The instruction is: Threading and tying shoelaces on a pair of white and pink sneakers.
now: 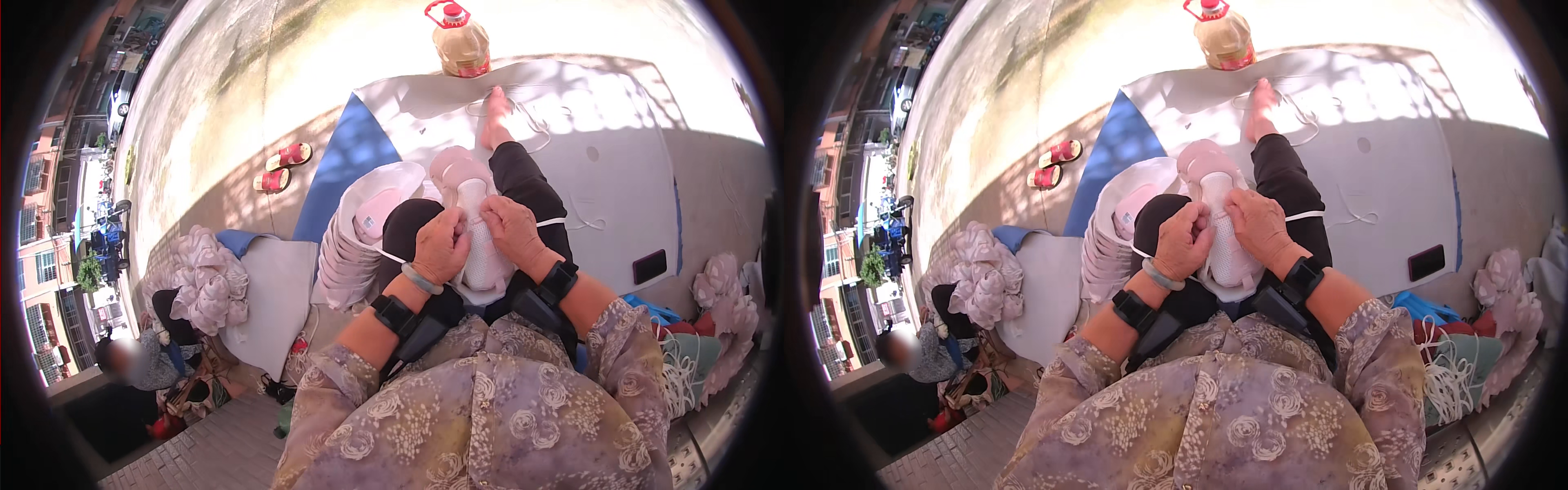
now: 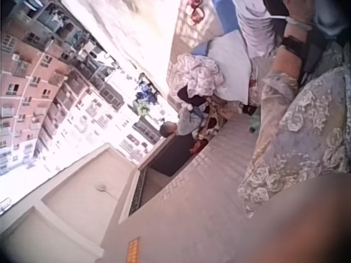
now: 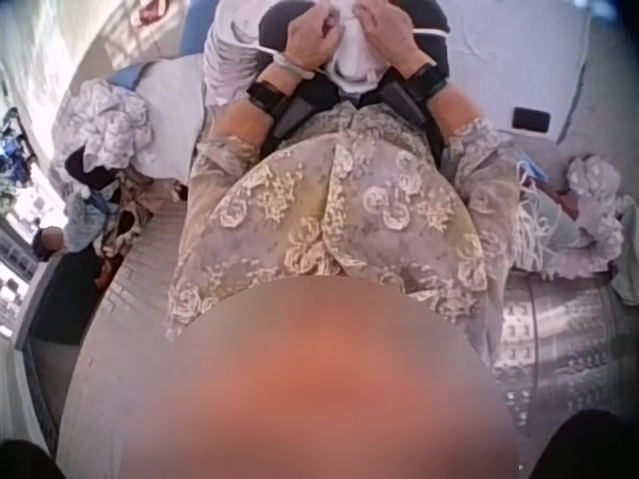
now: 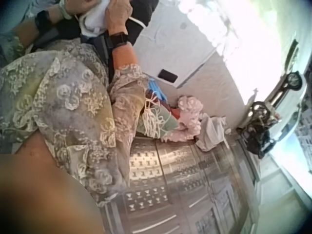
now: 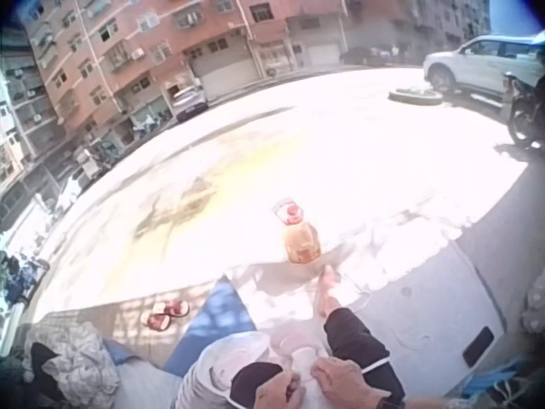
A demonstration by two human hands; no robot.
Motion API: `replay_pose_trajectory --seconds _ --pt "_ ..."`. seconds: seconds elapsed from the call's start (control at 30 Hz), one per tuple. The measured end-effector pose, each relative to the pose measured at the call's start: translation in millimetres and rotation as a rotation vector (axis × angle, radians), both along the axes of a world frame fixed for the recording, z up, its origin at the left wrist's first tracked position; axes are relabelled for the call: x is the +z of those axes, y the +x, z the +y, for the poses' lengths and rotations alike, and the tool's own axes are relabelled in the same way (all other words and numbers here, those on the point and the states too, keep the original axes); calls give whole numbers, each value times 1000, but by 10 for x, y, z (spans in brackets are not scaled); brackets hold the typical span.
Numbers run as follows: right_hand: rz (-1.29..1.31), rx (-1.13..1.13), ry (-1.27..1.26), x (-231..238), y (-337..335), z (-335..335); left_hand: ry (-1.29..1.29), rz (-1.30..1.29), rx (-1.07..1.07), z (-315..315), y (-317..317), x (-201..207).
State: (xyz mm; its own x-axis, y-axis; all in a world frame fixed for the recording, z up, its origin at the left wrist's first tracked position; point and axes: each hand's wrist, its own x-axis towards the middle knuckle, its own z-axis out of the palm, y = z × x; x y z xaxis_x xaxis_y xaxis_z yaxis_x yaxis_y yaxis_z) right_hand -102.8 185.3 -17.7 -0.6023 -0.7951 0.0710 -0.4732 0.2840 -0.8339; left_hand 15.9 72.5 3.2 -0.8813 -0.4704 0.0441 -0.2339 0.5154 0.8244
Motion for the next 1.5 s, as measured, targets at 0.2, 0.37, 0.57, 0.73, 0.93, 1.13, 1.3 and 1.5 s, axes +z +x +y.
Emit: replay_pose_trajectory --seconds 0.2,0.37,0.57,0.73,0.93,1.13,1.3,1.5 --pt "-150 -46 -61 -105 148 102 32 -23 24 111 45 -16" --pt "-382 -163 -80 -83 173 219 -170 78 18 103 2 -68" --pt "-259 -177 -99 -71 195 189 -242 105 14 63 -26 -84" --pt "-128 -173 -111 -104 193 -26 -224 35 32 -36 0 -67" --pt "-116 -125 -97 -42 110 -60 -203 44 56 -37 2 -78" --pt "-323 -133 -71 -27 53 -65 -71 105 19 -67 7 -26" --pt "-414 -54 93 -55 -24 -161 -205 124 -28 -104 57 -62" --pt "-282 -48 371 -11 -10 -286 -168 127 -36 -80 -26 -29"
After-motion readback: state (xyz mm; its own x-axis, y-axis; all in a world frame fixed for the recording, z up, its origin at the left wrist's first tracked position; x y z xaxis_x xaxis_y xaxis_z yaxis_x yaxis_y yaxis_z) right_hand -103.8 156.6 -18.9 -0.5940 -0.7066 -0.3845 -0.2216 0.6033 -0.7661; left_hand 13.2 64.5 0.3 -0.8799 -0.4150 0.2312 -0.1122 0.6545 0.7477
